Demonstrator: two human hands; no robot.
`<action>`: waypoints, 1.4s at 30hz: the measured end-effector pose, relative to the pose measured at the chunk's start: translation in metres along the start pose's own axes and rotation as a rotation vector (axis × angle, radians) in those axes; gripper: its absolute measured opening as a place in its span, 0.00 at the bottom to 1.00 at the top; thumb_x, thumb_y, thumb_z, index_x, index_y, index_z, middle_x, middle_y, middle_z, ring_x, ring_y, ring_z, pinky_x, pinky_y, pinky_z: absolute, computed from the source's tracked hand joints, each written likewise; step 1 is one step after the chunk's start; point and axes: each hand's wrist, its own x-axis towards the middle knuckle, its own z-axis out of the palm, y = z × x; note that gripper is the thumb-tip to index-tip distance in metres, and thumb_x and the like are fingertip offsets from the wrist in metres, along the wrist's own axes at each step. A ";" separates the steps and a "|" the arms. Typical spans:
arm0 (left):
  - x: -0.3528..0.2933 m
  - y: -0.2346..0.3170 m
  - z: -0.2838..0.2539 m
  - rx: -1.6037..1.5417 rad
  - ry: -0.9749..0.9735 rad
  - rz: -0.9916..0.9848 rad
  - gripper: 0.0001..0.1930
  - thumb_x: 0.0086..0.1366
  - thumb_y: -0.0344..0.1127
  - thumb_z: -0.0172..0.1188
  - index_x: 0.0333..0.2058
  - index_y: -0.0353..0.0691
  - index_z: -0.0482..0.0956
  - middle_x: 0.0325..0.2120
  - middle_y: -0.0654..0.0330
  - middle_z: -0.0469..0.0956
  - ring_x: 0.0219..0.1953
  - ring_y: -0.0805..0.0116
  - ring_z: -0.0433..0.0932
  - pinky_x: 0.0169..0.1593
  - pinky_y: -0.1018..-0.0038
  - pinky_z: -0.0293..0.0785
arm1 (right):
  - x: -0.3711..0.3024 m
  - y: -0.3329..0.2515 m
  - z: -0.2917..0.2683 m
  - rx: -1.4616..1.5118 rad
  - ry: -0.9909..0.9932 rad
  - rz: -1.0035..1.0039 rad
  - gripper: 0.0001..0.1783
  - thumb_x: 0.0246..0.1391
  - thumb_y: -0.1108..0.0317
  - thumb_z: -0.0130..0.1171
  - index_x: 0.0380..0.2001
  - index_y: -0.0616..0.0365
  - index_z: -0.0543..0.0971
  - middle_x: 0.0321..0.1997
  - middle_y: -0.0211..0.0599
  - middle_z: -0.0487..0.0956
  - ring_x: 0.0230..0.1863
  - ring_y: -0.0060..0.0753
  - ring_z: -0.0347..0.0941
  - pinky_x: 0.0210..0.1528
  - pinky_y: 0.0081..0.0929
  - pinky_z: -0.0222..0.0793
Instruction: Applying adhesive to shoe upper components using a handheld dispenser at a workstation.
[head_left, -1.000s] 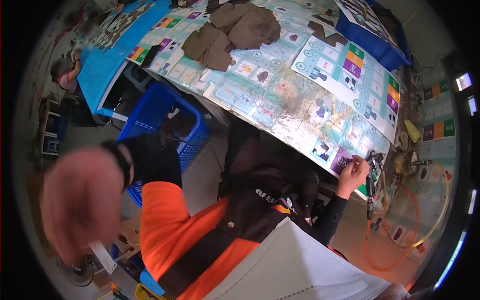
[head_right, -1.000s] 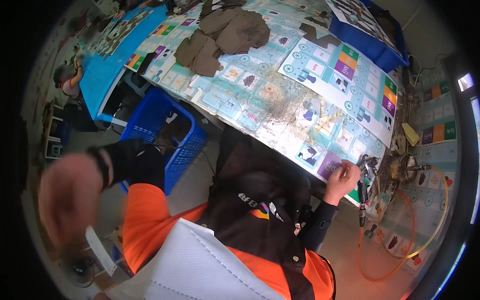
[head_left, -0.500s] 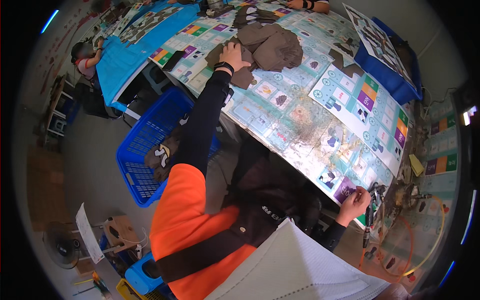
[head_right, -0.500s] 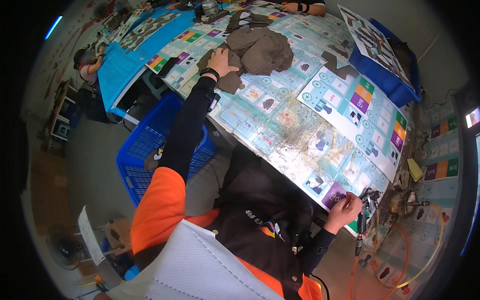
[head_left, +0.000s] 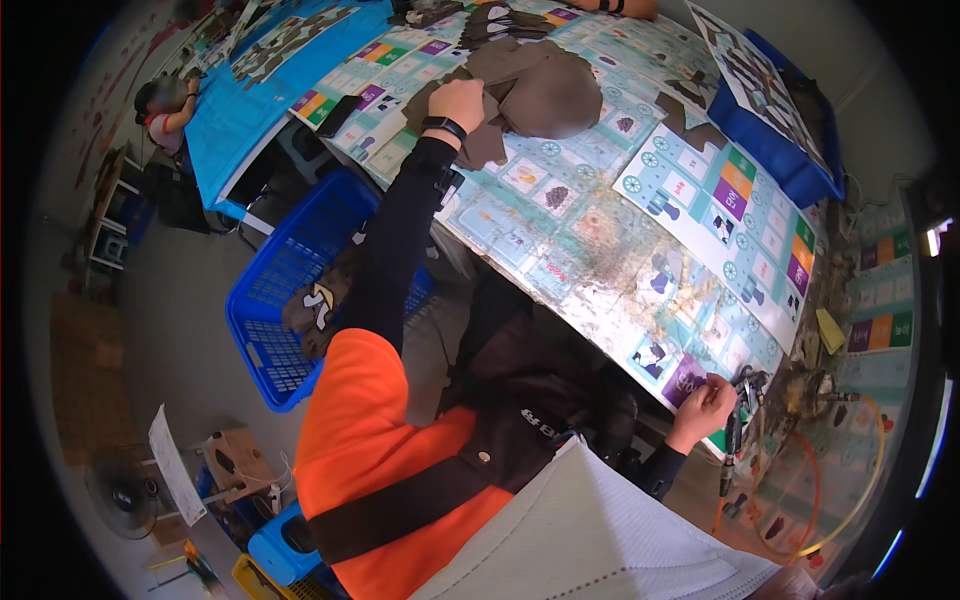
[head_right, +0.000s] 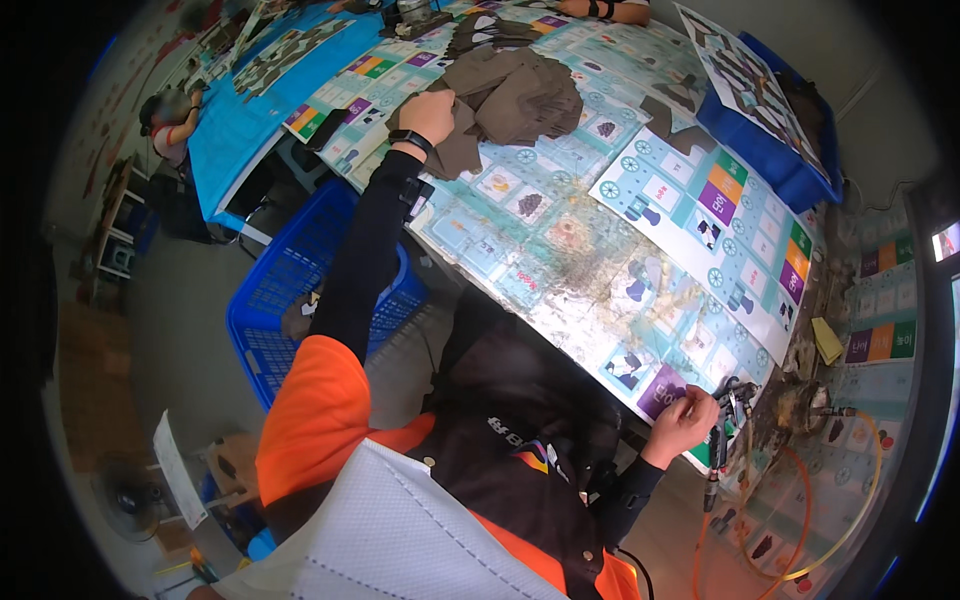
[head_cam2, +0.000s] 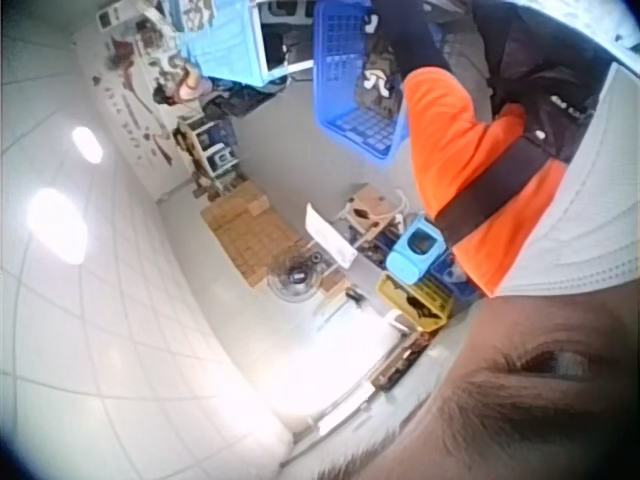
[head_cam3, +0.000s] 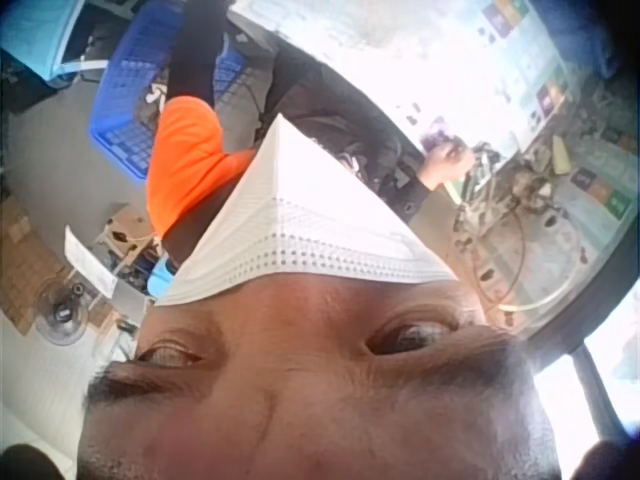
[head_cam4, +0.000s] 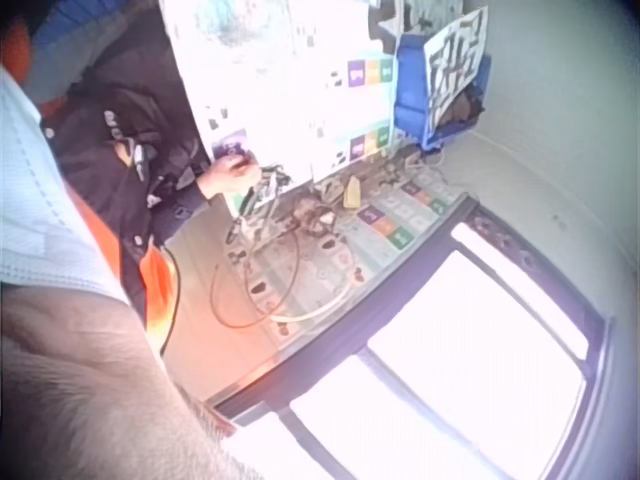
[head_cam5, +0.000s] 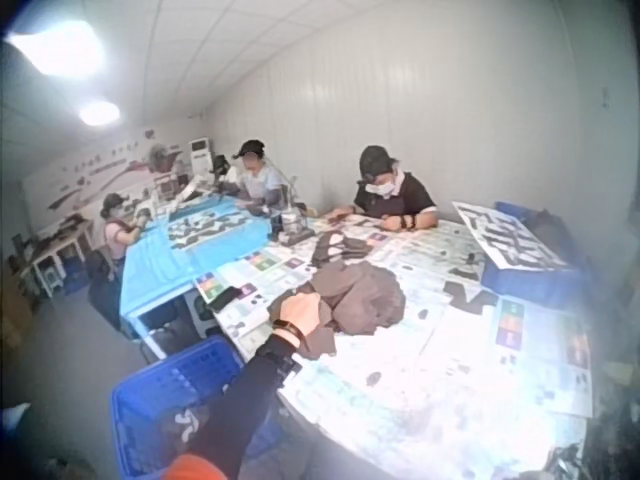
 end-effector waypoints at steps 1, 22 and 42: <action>0.004 -0.006 -0.007 -0.006 -0.047 -0.054 0.14 0.52 0.36 0.65 0.38 0.41 0.77 0.30 0.46 0.81 0.36 0.47 0.80 0.38 0.54 0.75 | 0.000 0.000 0.000 -0.019 -0.017 0.017 0.07 0.42 0.83 0.50 0.26 0.61 0.75 0.27 0.39 0.74 0.33 0.44 0.69 0.37 0.37 0.63; -0.158 0.113 -0.140 -2.147 -0.072 -0.200 0.13 0.66 0.32 0.55 0.48 0.35 0.71 0.38 0.56 0.79 0.29 0.61 0.81 0.34 0.69 0.78 | 0.009 -0.059 -0.010 0.721 -0.269 0.196 0.14 0.52 0.77 0.51 0.43 0.65 0.73 0.40 0.37 0.76 0.42 0.32 0.72 0.50 0.25 0.65; -0.057 -0.094 -0.037 -2.087 -0.225 -0.504 0.26 0.70 0.45 0.51 0.59 0.34 0.60 0.54 0.42 0.70 0.54 0.49 0.73 0.58 0.56 0.70 | -0.012 -0.005 -0.031 1.294 -0.164 0.388 0.10 0.57 0.80 0.53 0.42 0.60 0.74 0.40 0.30 0.76 0.39 0.19 0.70 0.42 0.16 0.66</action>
